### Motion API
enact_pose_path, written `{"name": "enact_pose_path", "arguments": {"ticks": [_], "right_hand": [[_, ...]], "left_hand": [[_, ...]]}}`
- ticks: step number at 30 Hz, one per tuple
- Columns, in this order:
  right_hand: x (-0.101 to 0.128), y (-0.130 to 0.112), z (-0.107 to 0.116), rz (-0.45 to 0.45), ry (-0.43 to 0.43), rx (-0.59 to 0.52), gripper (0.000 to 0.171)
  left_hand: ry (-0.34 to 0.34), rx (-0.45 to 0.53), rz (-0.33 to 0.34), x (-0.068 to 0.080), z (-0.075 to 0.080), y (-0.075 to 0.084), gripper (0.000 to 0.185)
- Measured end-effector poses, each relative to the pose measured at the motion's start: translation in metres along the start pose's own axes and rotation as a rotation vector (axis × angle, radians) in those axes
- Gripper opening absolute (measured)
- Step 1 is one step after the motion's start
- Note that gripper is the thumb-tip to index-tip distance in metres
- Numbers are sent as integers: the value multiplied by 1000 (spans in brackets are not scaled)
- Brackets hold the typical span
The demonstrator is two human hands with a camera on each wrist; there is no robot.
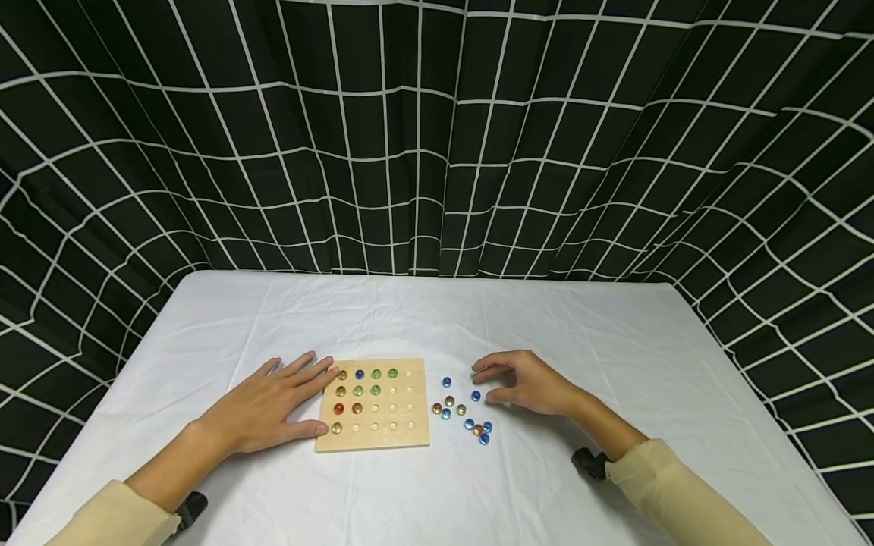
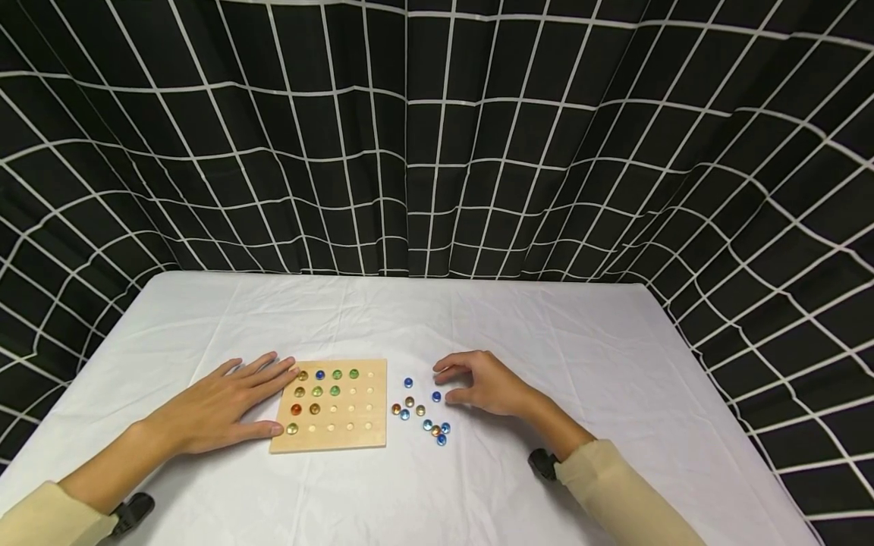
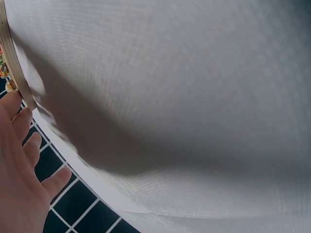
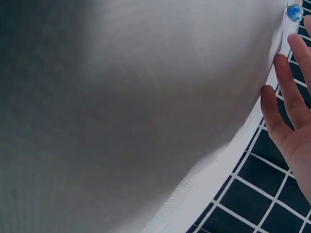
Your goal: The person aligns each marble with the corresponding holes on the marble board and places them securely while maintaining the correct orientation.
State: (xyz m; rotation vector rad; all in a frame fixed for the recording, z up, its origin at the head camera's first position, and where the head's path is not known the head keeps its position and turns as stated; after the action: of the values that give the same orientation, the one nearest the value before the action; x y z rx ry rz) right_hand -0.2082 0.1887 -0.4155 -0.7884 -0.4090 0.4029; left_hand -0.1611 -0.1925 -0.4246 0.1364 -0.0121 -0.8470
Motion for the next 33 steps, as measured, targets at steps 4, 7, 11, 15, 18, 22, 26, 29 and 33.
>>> {"name": "enact_pose_path", "arguments": {"ticks": [4, 7, 11, 15, 18, 22, 26, 29, 33], "right_hand": [[0, 0, 0, 3, 1, 14, 41], [-1, -2, -1, 2, 1, 33, 39], [-3, -4, -4, -9, -6, 55, 38], [-4, -3, -6, -13, -10, 66, 37], [-5, -4, -7, -11, -13, 72, 36], [-6, -6, -9, -7, -20, 76, 35], [-7, -6, -9, 4, -17, 84, 33], [-8, -6, -9, 9, -13, 94, 32], [-9, -7, -10, 12, -13, 100, 31]], "left_hand": [[2, -1, 2, 0, 0, 0, 81], [12, -1, 0, 0, 0, 0, 81], [22, 2, -1, 1, -1, -1, 81], [7, 10, 12, 1, -3, -2, 83], [-8, 9, 18, 0, -4, -3, 84], [-6, 5, 14, 0, -4, -3, 84], [9, -2, -3, -1, -3, -1, 83], [17, -8, -12, -1, -3, 0, 81], [8, -7, -5, 0, -2, 0, 81]]}}
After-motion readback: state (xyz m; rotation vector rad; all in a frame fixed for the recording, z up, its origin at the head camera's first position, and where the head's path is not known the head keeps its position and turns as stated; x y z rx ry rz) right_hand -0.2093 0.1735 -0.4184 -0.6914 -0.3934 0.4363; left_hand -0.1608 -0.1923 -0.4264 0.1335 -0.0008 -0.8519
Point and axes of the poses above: each hand's wrist, its own x-axis away from the middle knuckle, its own z-axis out of the back of the hand, y = z × x, the point moved 4 cm from there along -x, towards the middle knuckle, and after that the axes turned 12 degrees about -z, right-handed, at the moved point
